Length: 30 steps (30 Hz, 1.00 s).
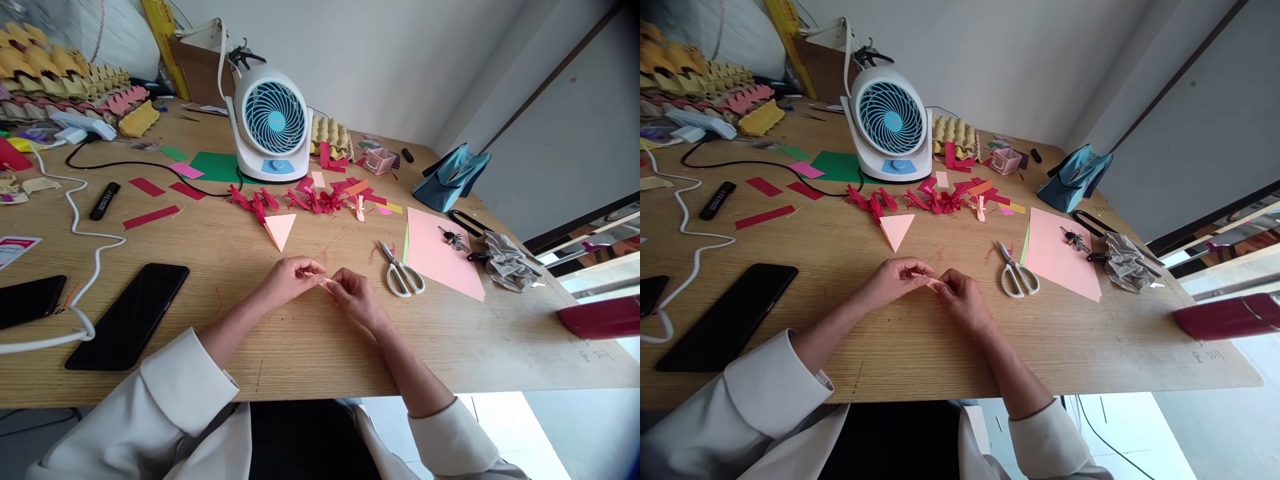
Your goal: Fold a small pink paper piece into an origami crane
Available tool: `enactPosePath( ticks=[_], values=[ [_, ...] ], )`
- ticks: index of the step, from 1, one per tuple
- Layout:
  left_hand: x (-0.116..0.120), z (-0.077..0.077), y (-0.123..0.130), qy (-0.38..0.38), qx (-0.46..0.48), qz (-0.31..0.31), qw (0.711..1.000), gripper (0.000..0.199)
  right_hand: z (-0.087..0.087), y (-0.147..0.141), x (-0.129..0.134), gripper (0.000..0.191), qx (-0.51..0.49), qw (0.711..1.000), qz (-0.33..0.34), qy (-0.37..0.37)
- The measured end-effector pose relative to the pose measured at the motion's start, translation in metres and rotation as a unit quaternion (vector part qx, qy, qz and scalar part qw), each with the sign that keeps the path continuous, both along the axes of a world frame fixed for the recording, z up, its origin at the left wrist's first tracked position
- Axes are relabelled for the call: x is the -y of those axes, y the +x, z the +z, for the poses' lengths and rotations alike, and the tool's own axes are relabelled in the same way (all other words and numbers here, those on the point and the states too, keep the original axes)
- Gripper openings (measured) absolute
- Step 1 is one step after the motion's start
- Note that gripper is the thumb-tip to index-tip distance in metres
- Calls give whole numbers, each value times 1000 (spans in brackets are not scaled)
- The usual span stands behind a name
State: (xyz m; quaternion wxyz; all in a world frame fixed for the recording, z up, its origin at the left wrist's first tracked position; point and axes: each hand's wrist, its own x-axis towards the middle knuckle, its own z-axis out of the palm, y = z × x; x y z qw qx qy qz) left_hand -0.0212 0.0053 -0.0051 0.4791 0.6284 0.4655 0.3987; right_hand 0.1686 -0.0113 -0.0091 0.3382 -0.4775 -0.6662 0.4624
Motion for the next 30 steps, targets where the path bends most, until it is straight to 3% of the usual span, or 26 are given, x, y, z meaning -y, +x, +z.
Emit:
enactPosePath(
  ticks=[6, 12, 14, 18, 20, 24, 30],
  values=[
    [3, -3, 3, -8, -59, -41, 997, 25, 0, -3, 2, 35, 43, 999, 10, -3],
    [3, -1, 2, 27, -76, -2, 997, 12, 0, 1, 0, 32, -30, 997, 41, -57],
    [3, -4, 2, 35, -84, 17, 996, 9, -1, 9, 0, 30, -14, 999, 28, -28],
    [7, -8, 5, 48, -101, 26, 993, 7, 4, 26, 5, 16, 93, 990, -1, 105],
    [9, -6, 7, 47, -100, 25, 994, 8, 9, 30, 12, 14, 146, 970, 22, 194],
    [11, -1, 9, 16, -73, 21, 997, 8, 14, 25, 23, 20, 264, 892, 39, 364],
    [11, -2, 9, -4, -59, -11, 998, 7, -1, 17, 19, 14, 369, 775, 75, 507]
  ],
)
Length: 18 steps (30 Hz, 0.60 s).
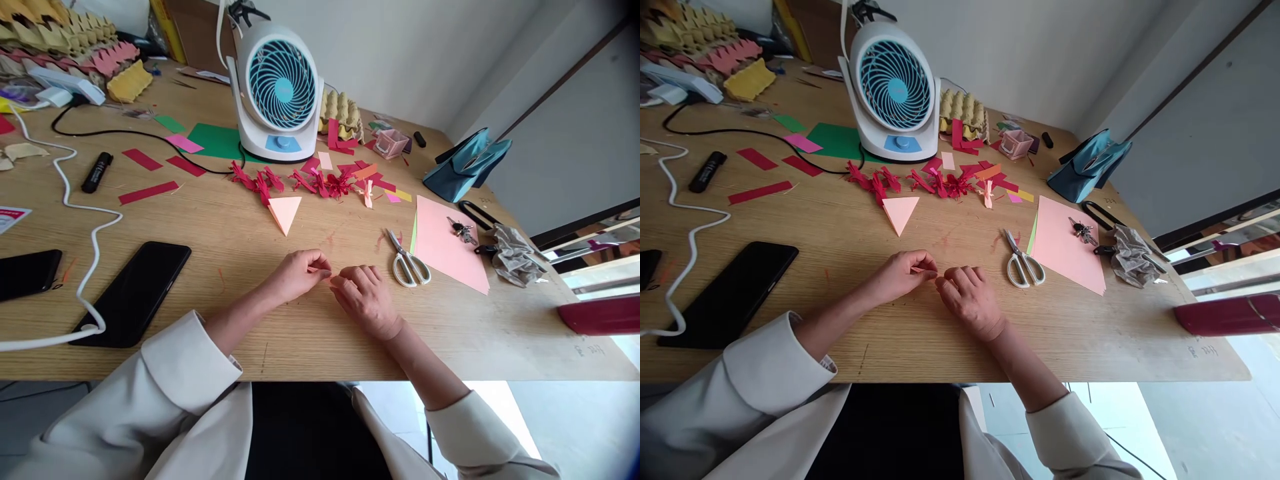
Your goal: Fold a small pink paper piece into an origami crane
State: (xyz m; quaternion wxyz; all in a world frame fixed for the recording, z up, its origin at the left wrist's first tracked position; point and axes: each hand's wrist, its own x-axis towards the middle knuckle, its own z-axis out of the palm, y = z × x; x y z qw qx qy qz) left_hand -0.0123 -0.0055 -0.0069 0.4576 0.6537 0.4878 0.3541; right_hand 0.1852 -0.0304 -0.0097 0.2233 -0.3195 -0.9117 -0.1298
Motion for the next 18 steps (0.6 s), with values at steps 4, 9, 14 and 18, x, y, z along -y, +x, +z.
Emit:
enactPosePath(
  ticks=[4, 9, 14, 18],
  values=[
    [2, -1, 2, -8, -16, -9, 1000, 5, -7, 4, -3, 14, 6, 999, 28, 28],
    [11, -3, 5, 49, -101, -27, 993, 5, -10, 6, 1, 8, 5, 1000, 25, -2],
    [22, -7, 9, 184, -254, -28, 949, 8, -10, 1, 6, 12, 12, 997, -2, -70],
    [29, -13, 11, 267, -304, -35, 914, 11, -8, 0, 8, 15, 3, 993, -13, -117]
  ],
)
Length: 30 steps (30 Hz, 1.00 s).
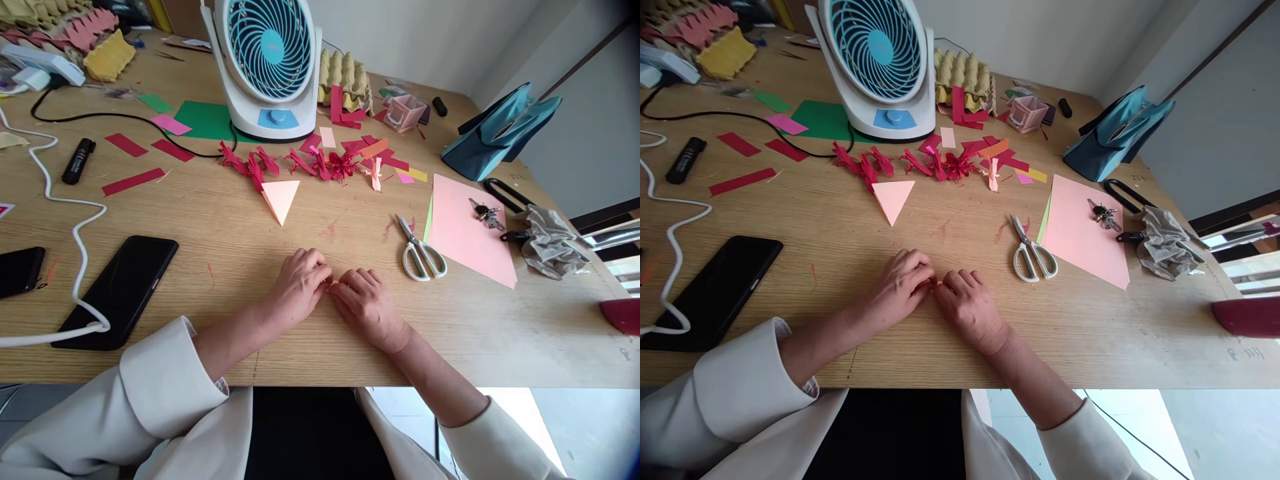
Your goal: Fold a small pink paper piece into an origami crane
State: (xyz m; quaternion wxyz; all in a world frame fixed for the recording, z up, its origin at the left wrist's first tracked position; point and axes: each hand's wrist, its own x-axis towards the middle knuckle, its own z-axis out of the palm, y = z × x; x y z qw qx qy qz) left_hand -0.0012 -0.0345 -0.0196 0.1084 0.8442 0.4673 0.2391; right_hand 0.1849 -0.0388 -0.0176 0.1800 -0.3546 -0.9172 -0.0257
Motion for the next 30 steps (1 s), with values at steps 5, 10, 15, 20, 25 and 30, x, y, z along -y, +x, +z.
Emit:
enactPosePath(
  ticks=[5, 10, 15, 20, 25, 30],
  values=[
    [6, -5, -1, 6, -32, -50, 998, 18, 0, 2, 1, 18, -11, 999, -2, -37],
    [11, -2, -4, 21, -39, -44, 998, 16, -1, 3, 1, 20, -11, 998, -24, -65],
    [12, 0, -3, 28, -67, -30, 997, 13, -5, 1, 0, 20, -17, 994, -56, -89],
    [11, 0, 1, 42, -82, -24, 995, 19, -5, 5, 0, 17, -52, 990, -61, -119],
    [11, 0, 2, 30, -66, -21, 997, 18, -1, 18, 2, 14, -82, 984, -63, -147],
    [11, 0, 3, 7, -50, -8, 999, 17, 1, 22, 2, 11, -85, 981, -68, -162]
  ],
)
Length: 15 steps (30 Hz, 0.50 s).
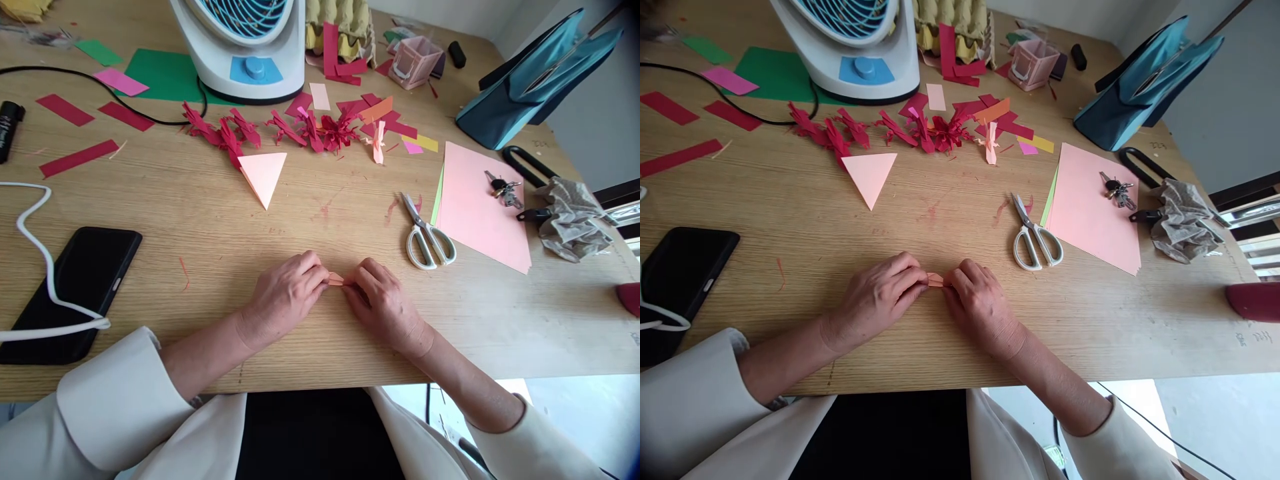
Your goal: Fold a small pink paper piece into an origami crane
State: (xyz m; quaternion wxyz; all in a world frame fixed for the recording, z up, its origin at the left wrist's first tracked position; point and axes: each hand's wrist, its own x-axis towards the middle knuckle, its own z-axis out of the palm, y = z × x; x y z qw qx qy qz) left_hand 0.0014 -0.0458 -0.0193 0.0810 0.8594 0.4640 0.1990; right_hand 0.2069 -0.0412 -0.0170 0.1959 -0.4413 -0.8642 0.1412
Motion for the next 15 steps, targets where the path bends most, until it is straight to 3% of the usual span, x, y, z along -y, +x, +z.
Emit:
enactPosePath(
  ticks=[9, 15],
  values=[
    [-1, 1, 3, -6, -4, 21, 1000, 17, -4, -7, -3, 10, 8, 1000, -24, -9],
    [-1, 1, 7, -31, 10, 32, 999, 14, -2, -9, -3, 19, 4, 999, -41, -30]
  ],
)
